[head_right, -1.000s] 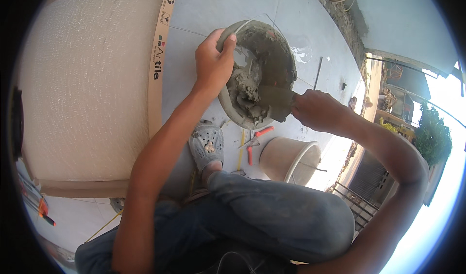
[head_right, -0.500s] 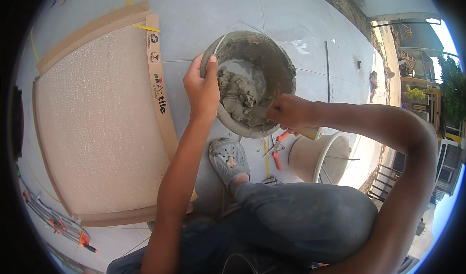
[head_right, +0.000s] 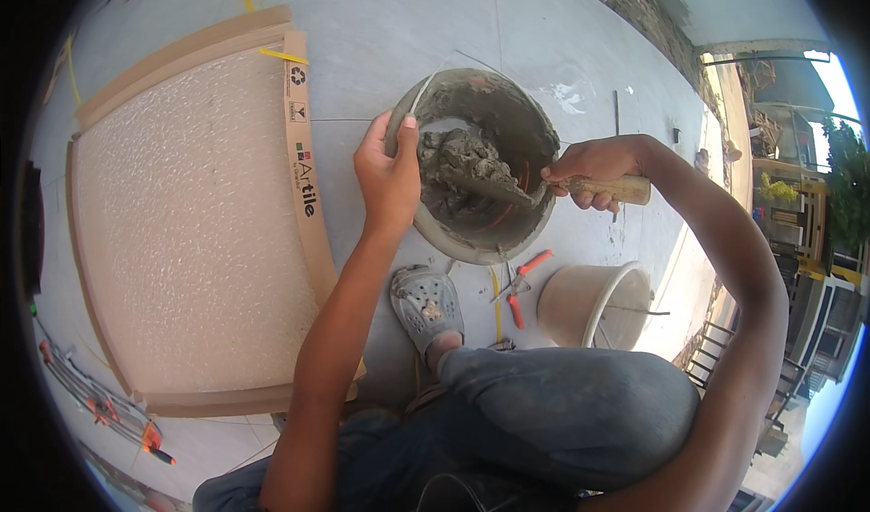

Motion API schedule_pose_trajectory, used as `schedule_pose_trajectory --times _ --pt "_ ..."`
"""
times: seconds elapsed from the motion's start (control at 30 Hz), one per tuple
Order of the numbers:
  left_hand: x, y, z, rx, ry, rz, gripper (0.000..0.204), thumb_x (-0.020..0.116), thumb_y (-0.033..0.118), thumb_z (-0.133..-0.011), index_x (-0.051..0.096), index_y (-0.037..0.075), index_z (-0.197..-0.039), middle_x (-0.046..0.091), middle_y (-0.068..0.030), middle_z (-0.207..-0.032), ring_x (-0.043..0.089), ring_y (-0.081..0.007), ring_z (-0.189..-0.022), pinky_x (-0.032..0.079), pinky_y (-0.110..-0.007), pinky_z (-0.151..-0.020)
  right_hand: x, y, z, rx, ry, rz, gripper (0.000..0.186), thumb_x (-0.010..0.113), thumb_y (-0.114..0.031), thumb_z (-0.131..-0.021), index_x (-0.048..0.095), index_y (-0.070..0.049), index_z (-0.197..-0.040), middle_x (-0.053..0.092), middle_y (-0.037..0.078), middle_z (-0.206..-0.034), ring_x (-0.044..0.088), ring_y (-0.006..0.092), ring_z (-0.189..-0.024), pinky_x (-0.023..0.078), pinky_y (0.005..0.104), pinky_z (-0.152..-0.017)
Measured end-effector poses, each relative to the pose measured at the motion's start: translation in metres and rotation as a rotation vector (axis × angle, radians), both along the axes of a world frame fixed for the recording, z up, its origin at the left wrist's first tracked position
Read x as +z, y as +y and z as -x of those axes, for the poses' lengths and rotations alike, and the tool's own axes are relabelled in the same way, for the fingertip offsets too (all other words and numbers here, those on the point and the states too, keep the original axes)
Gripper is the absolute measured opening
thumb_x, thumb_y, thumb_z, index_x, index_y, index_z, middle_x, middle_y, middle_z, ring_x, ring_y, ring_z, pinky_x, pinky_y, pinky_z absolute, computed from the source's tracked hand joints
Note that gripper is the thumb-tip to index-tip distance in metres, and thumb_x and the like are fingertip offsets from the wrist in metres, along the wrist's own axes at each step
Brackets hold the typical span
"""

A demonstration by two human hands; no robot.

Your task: The person mixes cement with a hoe, then scoops it into a bucket. They spread the cement onto a large tile using a trowel, covering the surface evenly.

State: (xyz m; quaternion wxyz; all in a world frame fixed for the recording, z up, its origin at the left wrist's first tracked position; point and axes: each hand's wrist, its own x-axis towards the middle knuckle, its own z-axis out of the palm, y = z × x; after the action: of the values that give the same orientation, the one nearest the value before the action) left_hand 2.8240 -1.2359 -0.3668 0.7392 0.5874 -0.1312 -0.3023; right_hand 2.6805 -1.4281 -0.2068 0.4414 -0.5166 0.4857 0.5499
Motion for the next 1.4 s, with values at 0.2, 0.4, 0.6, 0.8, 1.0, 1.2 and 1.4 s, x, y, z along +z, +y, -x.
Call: schedule_pose_trajectory --times 0.2,0.4,0.6,0.8,1.0,1.2,1.4 --pt "0.004 0.0 -0.001 -0.02 0.021 -0.034 0.029 0.06 0.02 -0.101 0.066 -0.005 -0.116 0.072 -0.0108 -0.093 0.065 -0.0154 -0.085 0.052 -0.032 -0.079 0.037 -0.004 -0.053 0.449 0.082 0.182 0.046 0.044 -0.046 -0.105 0.055 -0.006 -0.087 0.055 0.004 -0.064 0.054 0.014 -0.048 0.051 0.034 -0.045" --pt "0.004 0.003 -0.004 0.002 -0.01 -0.011 0.03 0.06 0.02 -0.102 0.066 -0.005 -0.116 0.071 -0.0093 -0.092 0.063 -0.0146 -0.083 0.051 -0.032 -0.078 0.079 0.04 -0.098 0.852 0.048 0.48 0.042 0.052 -0.037 -0.099 0.066 0.001 -0.089 0.061 0.009 -0.068 0.061 0.0176 -0.05 0.053 0.0335 -0.05" --pt "0.005 0.0 0.0 0.005 -0.038 0.002 0.028 0.06 0.019 -0.101 0.066 -0.005 -0.114 0.072 -0.0127 -0.089 0.067 -0.0184 -0.082 0.052 -0.035 -0.077 0.041 0.029 -0.046 1.548 -0.396 0.771 0.031 0.055 -0.03 -0.097 0.069 -0.003 -0.089 0.067 0.009 -0.07 0.069 0.0232 -0.062 0.055 0.0382 -0.057" --pt "0.003 0.002 -0.003 0.034 -0.069 -0.029 0.029 0.06 0.02 -0.1 0.066 -0.005 -0.113 0.072 -0.0144 -0.088 0.067 -0.0219 -0.079 0.052 -0.036 -0.076 -0.027 0.065 -0.063 1.664 -0.418 0.733 0.009 0.063 -0.013 -0.091 0.062 -0.004 -0.09 0.068 0.009 -0.07 0.074 0.0285 -0.071 0.058 0.0351 -0.06" --pt "0.011 0.0 -0.004 0.01 -0.014 -0.047 0.032 0.06 0.022 -0.101 0.067 -0.005 -0.115 0.071 -0.0094 -0.093 0.064 -0.0148 -0.086 0.051 -0.032 -0.081 -0.032 0.081 -0.039 1.428 -0.421 0.833 0.012 0.066 -0.009 -0.088 0.066 -0.002 -0.098 0.072 0.011 -0.076 0.075 0.0277 -0.077 0.06 0.0375 -0.067" --pt "0.008 0.008 -0.008 0.006 -0.027 -0.05 0.031 0.06 0.022 -0.101 0.067 -0.005 -0.115 0.072 -0.011 -0.093 0.066 -0.0171 -0.087 0.052 -0.033 -0.082 0.015 0.088 -0.048 1.448 -0.362 0.947 0.012 0.069 -0.014 -0.087 0.072 -0.009 -0.076 0.071 0.009 -0.071 0.075 0.027 -0.075 0.058 0.033 -0.062" --pt "0.01 0.0 -0.001 0.013 -0.029 -0.033 0.031 0.06 0.022 -0.1 0.068 -0.004 -0.115 0.072 -0.0105 -0.092 0.066 -0.0164 -0.085 0.052 -0.033 -0.081 -0.043 0.075 -0.037 1.481 -0.37 0.966 0.006 0.069 -0.011 -0.085 0.074 -0.01 -0.081 0.073 0.008 -0.075 0.076 0.0255 -0.076 0.059 0.0337 -0.064"
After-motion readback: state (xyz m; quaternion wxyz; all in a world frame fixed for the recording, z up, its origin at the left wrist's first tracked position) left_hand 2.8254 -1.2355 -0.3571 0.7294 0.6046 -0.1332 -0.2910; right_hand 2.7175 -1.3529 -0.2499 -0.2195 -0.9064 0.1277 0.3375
